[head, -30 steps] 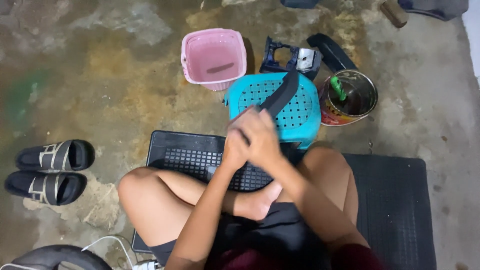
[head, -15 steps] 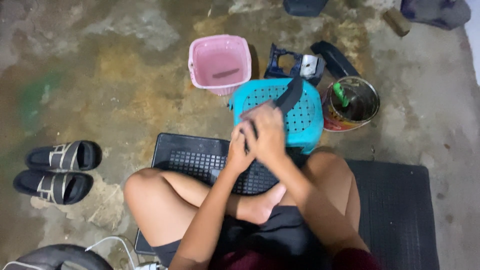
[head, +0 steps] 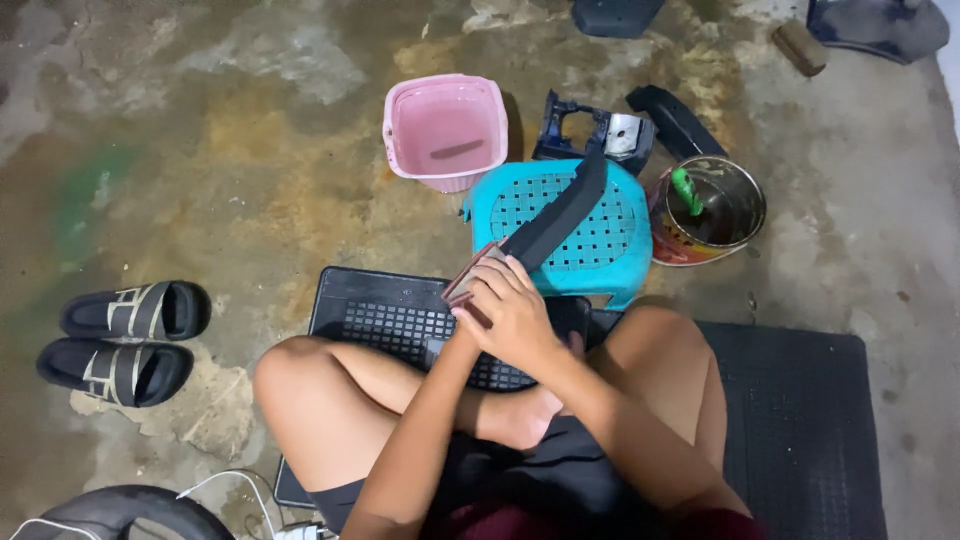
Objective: The person sits on a mat and scrubs a black plastic part with a brush, repeatedly dipping the brush into a pink bucket of water. They scrub both the top and bottom surfaces of the part, which rests on a blue stool, and also handle a second black part nearby.
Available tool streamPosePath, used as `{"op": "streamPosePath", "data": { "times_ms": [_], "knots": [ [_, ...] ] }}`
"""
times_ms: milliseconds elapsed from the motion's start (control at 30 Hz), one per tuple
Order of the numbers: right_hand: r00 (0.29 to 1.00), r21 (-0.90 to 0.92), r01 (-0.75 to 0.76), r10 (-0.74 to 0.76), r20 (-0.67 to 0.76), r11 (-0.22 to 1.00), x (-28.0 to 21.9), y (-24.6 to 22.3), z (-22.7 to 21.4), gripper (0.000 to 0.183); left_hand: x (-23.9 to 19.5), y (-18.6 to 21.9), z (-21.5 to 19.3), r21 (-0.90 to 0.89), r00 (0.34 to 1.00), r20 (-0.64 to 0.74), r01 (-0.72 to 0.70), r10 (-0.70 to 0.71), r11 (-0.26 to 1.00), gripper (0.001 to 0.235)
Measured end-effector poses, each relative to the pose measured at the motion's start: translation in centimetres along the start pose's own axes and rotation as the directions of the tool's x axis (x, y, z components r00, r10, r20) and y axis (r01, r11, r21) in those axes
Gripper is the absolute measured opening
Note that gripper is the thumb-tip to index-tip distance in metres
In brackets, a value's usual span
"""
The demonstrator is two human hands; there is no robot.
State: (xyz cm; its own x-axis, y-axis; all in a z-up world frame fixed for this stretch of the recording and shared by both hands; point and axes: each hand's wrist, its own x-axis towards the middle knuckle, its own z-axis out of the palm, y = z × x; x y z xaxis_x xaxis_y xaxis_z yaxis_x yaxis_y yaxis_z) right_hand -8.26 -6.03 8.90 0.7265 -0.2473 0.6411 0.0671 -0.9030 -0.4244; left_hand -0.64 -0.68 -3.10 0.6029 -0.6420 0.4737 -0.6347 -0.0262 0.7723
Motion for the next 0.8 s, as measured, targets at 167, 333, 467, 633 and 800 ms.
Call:
{"op": "streamPosePath", "data": {
  "times_ms": [167,333,467,633,800],
  "knots": [
    [0.988,-0.1,-0.128,0.117,-0.105,0.987,1.2,6.5,0.0,0.025,0.1,0.7,-1.3,0.004,0.999,0.026,0.03,-0.03,1.0,0.065],
    [0.997,-0.026,-0.081,0.081,-0.012,0.996,0.1,0.1,-0.4,0.02,-4.0,-8.8,4.1,0.099,0.999,0.021,0.045,-0.047,0.994,0.058],
    [0.995,0.033,-0.097,0.098,-0.019,0.995,1.1,3.4,0.2,0.015,-2.4,-4.8,1.8,0.043,0.993,0.055,0.102,-0.104,0.994,0.058],
    [0.986,-0.008,-0.154,0.153,-0.066,0.988,0.7,1.8,-0.6,0.024,0.1,0.5,-0.6,0.018,0.998,0.059,0.03,-0.031,0.999,0.069],
    [0.999,0.114,-0.04,0.036,0.035,0.993,-0.4,1.8,-0.1,0.024,-0.2,0.1,-0.2,0.011,0.997,0.062,0.034,-0.035,0.999,0.067]
  ]
}}
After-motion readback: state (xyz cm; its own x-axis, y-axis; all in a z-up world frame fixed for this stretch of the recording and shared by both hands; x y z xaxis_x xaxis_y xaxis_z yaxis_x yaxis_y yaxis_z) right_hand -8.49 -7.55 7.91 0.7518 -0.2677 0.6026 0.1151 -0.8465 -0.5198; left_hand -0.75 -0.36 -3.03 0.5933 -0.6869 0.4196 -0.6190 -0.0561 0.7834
